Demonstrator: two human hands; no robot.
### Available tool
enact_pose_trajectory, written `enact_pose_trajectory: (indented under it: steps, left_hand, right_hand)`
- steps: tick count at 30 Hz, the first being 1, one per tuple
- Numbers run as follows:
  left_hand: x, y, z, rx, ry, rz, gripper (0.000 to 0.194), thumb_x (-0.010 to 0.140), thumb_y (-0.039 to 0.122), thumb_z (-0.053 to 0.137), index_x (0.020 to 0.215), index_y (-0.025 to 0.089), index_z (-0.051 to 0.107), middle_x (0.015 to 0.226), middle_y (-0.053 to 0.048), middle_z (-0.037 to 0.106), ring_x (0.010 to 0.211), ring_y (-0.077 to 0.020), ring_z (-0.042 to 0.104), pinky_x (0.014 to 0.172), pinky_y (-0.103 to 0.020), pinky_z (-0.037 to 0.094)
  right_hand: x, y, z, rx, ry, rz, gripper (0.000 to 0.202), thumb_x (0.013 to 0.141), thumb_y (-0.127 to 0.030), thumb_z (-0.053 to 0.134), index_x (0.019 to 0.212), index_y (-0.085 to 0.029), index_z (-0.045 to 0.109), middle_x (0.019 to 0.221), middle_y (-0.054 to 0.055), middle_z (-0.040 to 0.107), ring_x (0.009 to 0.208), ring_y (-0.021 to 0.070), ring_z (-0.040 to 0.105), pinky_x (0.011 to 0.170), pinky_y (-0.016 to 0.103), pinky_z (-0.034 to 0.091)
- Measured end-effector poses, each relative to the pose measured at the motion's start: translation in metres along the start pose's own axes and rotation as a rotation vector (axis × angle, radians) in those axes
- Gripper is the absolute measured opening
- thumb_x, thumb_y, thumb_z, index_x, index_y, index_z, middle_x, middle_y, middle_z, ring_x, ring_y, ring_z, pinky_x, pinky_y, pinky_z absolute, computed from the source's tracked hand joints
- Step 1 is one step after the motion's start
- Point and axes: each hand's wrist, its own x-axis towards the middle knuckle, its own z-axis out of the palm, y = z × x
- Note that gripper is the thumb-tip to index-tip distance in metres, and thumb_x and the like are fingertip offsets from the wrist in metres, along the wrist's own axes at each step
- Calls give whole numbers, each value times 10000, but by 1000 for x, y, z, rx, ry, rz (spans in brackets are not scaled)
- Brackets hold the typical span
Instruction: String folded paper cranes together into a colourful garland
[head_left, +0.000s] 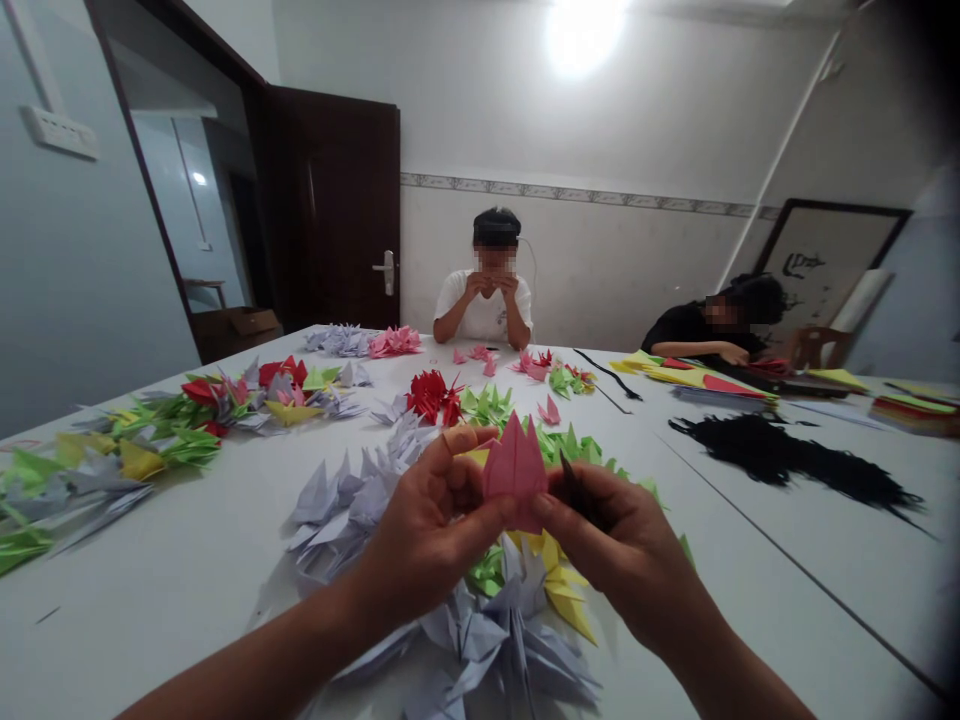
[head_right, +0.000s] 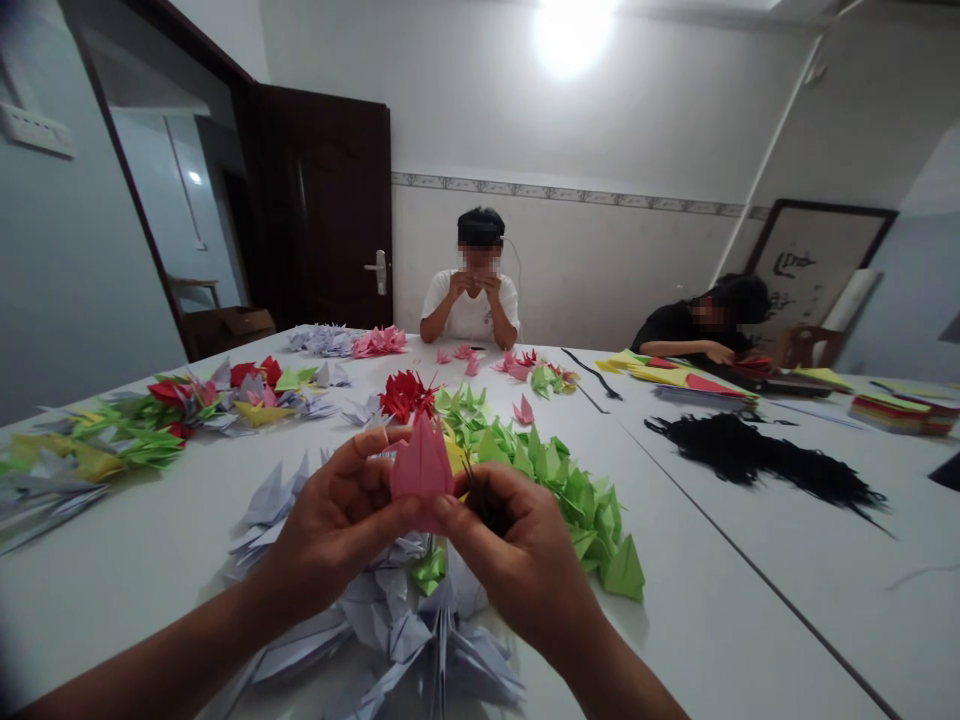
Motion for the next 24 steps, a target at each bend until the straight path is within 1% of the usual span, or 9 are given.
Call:
enact_pose_trajectory:
  steps: [4, 8, 11, 14, 17, 19, 22, 24]
  left_hand:
    - [-1, -4, -1, 20, -21, 6, 465, 762, 261, 730, 1167, 205, 508, 833, -30, 657, 743, -146, 641, 710, -299, 528]
    - [-1, -5, 1, 20, -16, 20, 454, 747, 253, 725, 1149, 193, 523, 817, -40, 652, 755, -179, 646, 722, -355, 547]
    - [-1, -4, 2, 32, -20, 20, 461, 746, 235, 714, 1155, 179, 508, 806, -46, 653, 746, -188, 650, 700, -357, 553]
    - [-1, -2, 2, 64, -22, 8, 480, 738, 214, 713, 1164, 161, 497, 803, -51, 655, 726, -185, 651, 692, -354, 553]
    - [0, -1, 2, 66, -38, 17, 478, 738, 209, 710, 1160, 156, 491, 786, -44, 657, 698, -172, 651, 682, -335, 547]
    - [0, -1, 2, 65, -55, 34, 453, 751, 203, 700, 1154, 165, 498, 776, -32, 657, 691, -154, 648, 675, -304, 538]
    - [0, 3, 3, 99, -64, 39, 373, 770, 168, 682, 1111, 175, 532, 828, -32, 667, 716, -124, 637, 679, -250, 523]
    - [0, 5, 3, 123, -63, 52, 332, 776, 150, 679, 1081, 183, 554, 867, -30, 676, 740, -109, 630, 692, -220, 517]
  right_hand:
    - [-4, 4, 0, -26, 16, -11, 227, 804, -348, 697, 709, -160, 612, 582, -29, 460, 485, 65, 342, 387, 161, 268]
    - [-7, 8, -3, -53, 4, -56, 171, 820, -344, 710, 772, -184, 673, 600, -20, 522, 467, 54, 371, 365, 133, 272]
    - [-6, 9, -6, -66, -20, -77, 157, 822, -355, 714, 795, -201, 696, 624, -10, 569, 462, 48, 393, 360, 117, 286]
    - [-5, 10, -6, -60, -29, -84, 136, 821, -346, 718, 821, -211, 706, 635, -9, 589, 448, 42, 384, 344, 112, 267]
    - [-5, 10, -5, -57, -21, -72, 145, 817, -347, 719, 825, -203, 700, 663, 5, 611, 470, 52, 414, 369, 122, 302]
    - [-5, 10, -4, -61, -15, -62, 165, 816, -354, 716, 816, -192, 690, 648, 4, 594, 482, 64, 414, 386, 142, 315]
    - [-5, 8, -2, -82, -13, -39, 213, 807, -365, 714, 746, -172, 649, 578, -23, 489, 490, 77, 368, 404, 179, 296]
    - [-4, 6, 1, -92, -14, -19, 227, 803, -363, 709, 723, -170, 621, 576, -33, 440, 513, 88, 357, 434, 203, 298]
